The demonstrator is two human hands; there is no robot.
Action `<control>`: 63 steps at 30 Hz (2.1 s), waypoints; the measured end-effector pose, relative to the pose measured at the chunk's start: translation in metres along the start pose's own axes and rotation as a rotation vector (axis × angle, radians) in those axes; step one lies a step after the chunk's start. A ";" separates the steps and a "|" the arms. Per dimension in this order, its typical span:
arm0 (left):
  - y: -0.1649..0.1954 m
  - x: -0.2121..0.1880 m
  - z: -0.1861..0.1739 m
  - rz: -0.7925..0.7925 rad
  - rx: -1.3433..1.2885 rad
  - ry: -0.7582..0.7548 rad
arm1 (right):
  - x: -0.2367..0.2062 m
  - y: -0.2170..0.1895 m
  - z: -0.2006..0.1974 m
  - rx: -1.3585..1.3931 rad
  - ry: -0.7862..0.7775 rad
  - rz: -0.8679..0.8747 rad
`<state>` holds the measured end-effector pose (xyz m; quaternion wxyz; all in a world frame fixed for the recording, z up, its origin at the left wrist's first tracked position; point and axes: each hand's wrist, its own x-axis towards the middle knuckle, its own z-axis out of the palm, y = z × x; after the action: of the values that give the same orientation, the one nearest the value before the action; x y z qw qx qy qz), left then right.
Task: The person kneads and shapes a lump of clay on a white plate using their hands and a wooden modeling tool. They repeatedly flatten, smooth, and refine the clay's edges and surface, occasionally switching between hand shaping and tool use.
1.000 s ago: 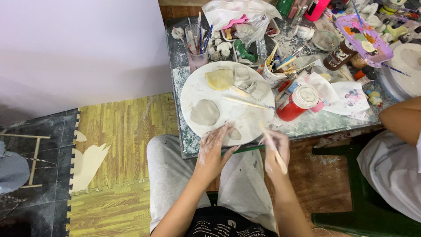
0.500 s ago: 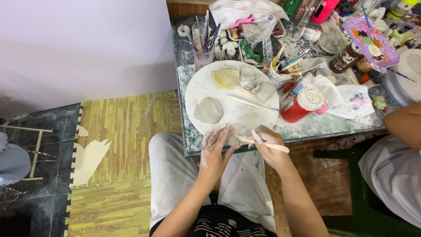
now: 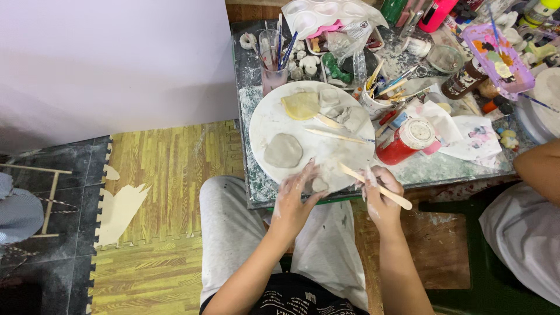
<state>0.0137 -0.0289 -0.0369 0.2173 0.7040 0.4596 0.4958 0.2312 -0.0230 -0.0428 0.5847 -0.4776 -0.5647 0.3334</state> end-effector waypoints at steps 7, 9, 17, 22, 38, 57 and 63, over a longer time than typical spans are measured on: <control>0.009 0.030 0.009 -0.023 0.024 -0.061 | -0.004 0.007 -0.007 0.028 0.141 -0.020; 0.009 0.032 0.006 -0.008 0.031 -0.077 | -0.007 0.008 -0.011 0.000 0.169 -0.023; 0.008 0.023 -0.007 -0.074 -0.002 -0.135 | -0.016 0.010 -0.007 0.013 0.179 -0.013; 0.011 0.017 -0.009 0.002 0.162 -0.028 | -0.021 -0.002 0.003 0.022 0.118 -0.076; 0.009 0.002 -0.010 0.060 0.161 0.023 | -0.024 -0.026 0.038 -0.058 0.018 0.003; -0.013 -0.010 0.042 0.382 0.603 -0.282 | -0.032 -0.008 0.014 -0.082 0.214 -0.070; -0.002 -0.005 0.052 0.334 0.508 -0.198 | -0.027 -0.005 -0.002 -0.020 0.316 -0.047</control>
<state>0.0594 -0.0244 -0.0619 -0.0060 0.8462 0.4236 0.3231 0.2290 -0.0504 -0.0477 0.6692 -0.5166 -0.4798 0.2347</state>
